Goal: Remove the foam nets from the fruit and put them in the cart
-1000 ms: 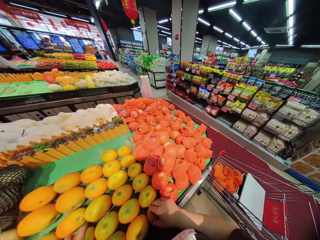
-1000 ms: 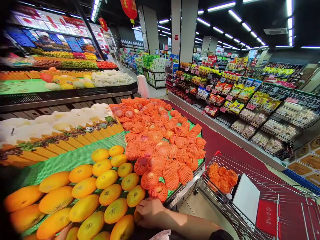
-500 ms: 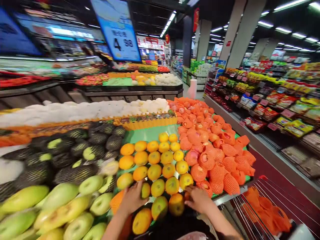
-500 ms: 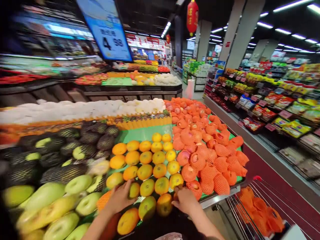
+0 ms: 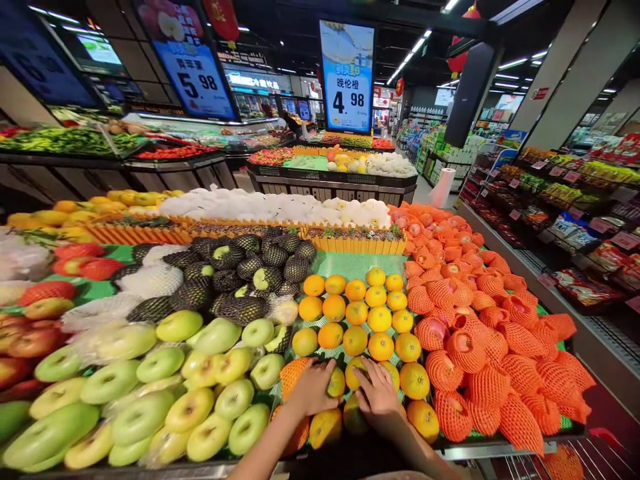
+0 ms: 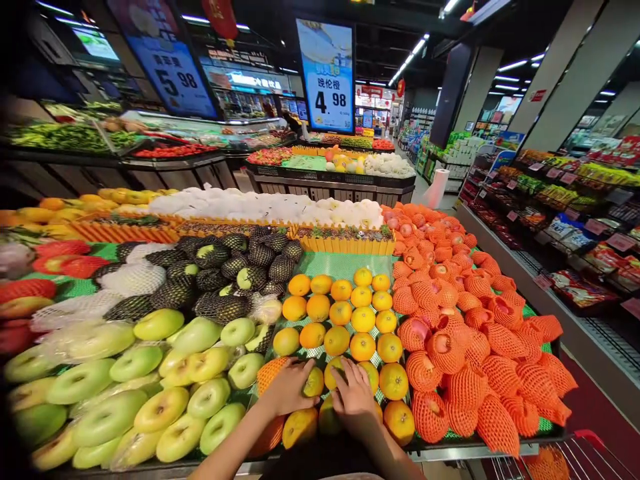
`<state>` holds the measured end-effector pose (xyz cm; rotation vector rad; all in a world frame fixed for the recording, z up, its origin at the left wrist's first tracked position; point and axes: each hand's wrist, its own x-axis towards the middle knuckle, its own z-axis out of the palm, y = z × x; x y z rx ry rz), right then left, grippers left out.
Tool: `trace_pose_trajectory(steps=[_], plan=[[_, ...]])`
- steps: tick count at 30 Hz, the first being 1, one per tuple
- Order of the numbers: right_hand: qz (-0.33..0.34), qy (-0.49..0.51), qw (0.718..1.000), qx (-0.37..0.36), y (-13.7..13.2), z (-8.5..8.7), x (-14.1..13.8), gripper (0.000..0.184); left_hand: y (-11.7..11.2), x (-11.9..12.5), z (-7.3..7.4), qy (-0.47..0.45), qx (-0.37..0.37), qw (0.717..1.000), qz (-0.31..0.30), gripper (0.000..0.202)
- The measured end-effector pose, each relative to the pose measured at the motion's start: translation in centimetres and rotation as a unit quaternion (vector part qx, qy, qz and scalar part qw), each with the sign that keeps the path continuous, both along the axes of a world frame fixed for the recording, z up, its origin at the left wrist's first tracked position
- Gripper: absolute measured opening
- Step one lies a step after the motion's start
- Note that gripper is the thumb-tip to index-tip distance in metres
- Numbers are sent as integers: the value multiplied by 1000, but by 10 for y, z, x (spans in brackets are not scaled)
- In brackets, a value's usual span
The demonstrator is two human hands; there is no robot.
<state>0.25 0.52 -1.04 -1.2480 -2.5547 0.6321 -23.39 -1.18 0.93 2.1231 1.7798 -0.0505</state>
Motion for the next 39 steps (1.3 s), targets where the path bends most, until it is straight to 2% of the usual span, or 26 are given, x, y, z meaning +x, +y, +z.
trace_pose_trajectory(steps=[3,8,12,15,16,17,19,20,21,23,26,27,29,32,33,39], plan=[[0,4,999,45,0,-13,-1,62,-3,5,-3,1,13,1000,15,78],[13,11,997,69,3,-22,5,61,-10,14,-10,8,26,998,53,75],[-6,7,996,93,4,-29,3,61,-12,16,-15,0,25,998,58,82],[-7,-2,993,115,5,-34,1,60,-12,11,-12,-16,20,998,49,94],[-3,-5,992,122,6,-35,1,60,-12,7,-8,-28,22,998,46,92],[3,-8,992,129,7,-37,2,60,-11,2,-3,-42,29,998,47,83],[17,-10,990,138,10,-38,5,59,-11,-12,10,-57,49,994,79,49],[22,-8,989,143,11,-38,7,58,-12,-21,17,-52,57,991,113,35],[28,-6,989,149,12,-38,9,57,-13,-30,23,-37,59,985,157,32],[40,1,986,159,13,-38,12,55,-18,-46,30,-5,47,971,236,39],[44,10,984,171,13,-38,14,53,-30,-59,27,15,19,953,302,43],[41,12,984,173,12,-38,13,53,-35,-59,23,13,13,952,306,43],[31,16,984,176,11,-39,12,51,-43,-55,13,0,14,962,272,48],[23,24,984,176,11,-40,10,50,-47,-45,-2,-16,15,977,212,94],[23,23,984,176,11,-40,9,50,-46,-42,-6,-17,16,978,209,101],[19,15,985,171,13,-46,9,51,-29,-44,-10,-13,61,971,230,91]])
